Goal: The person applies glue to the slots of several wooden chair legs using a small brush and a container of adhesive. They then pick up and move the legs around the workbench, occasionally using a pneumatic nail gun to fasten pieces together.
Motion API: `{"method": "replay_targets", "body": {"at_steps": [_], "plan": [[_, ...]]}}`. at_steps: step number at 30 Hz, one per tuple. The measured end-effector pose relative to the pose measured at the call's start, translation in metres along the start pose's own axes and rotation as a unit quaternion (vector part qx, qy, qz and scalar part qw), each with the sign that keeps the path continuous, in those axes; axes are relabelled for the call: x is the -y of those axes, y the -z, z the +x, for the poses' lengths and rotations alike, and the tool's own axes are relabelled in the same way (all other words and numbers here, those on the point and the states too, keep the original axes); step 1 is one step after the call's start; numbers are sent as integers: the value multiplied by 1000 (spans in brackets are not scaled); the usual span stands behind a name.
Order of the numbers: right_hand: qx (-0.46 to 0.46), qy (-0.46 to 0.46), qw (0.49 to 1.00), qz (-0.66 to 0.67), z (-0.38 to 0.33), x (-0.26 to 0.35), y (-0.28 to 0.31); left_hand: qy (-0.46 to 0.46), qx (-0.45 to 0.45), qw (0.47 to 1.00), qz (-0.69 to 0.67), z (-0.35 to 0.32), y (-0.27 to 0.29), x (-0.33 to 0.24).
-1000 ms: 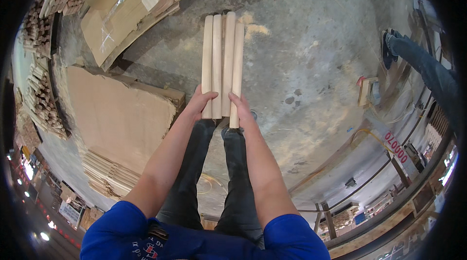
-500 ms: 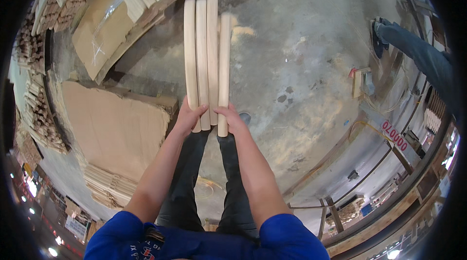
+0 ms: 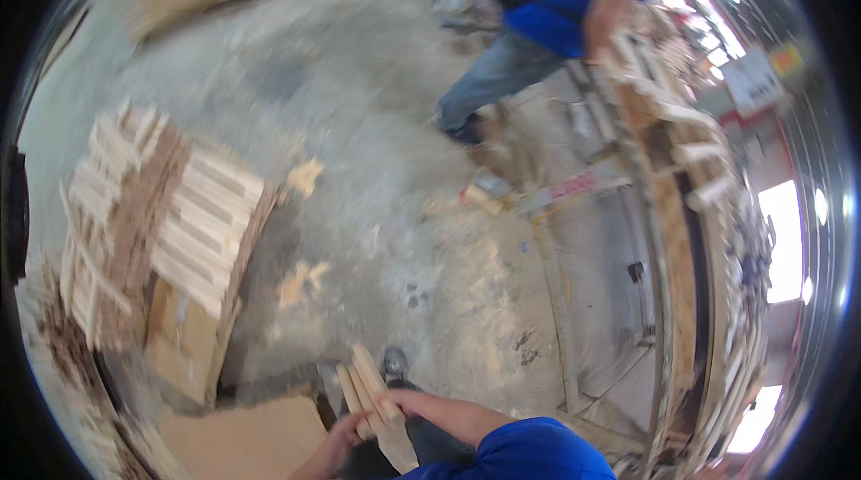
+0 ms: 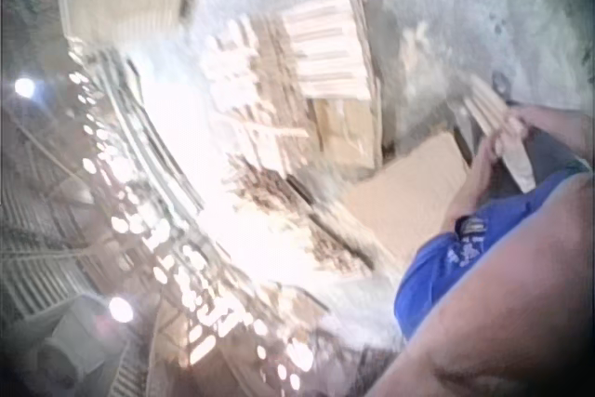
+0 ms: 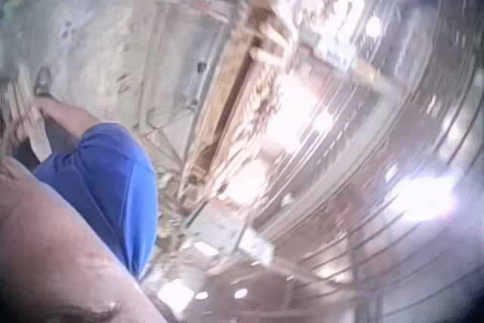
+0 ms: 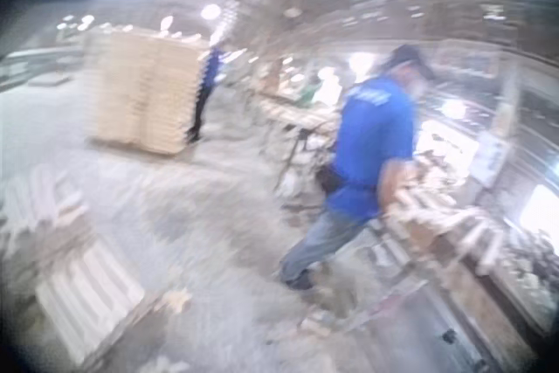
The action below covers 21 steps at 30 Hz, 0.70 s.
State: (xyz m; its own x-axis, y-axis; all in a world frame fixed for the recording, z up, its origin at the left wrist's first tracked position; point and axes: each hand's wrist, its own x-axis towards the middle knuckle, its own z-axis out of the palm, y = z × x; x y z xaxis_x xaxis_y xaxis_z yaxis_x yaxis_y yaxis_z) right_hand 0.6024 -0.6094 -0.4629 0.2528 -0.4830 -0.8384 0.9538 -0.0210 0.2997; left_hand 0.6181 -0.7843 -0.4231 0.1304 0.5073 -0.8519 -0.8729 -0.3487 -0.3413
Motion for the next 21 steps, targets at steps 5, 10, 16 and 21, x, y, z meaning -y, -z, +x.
{"method": "replay_targets", "body": {"at_steps": [5,10,16,21], "plan": [[30,117,989,88,-135,-57,14,-30,120,949,291,-57,-56,40],[-5,271,953,134,-224,-107,54,-83,60,849,518,-107,-105,10],[-274,642,714,55,-328,-210,103,-220,0,740,636,-151,-209,-18],[-294,781,510,207,-470,-219,144,-321,-29,664,674,-183,-299,-8]]}}
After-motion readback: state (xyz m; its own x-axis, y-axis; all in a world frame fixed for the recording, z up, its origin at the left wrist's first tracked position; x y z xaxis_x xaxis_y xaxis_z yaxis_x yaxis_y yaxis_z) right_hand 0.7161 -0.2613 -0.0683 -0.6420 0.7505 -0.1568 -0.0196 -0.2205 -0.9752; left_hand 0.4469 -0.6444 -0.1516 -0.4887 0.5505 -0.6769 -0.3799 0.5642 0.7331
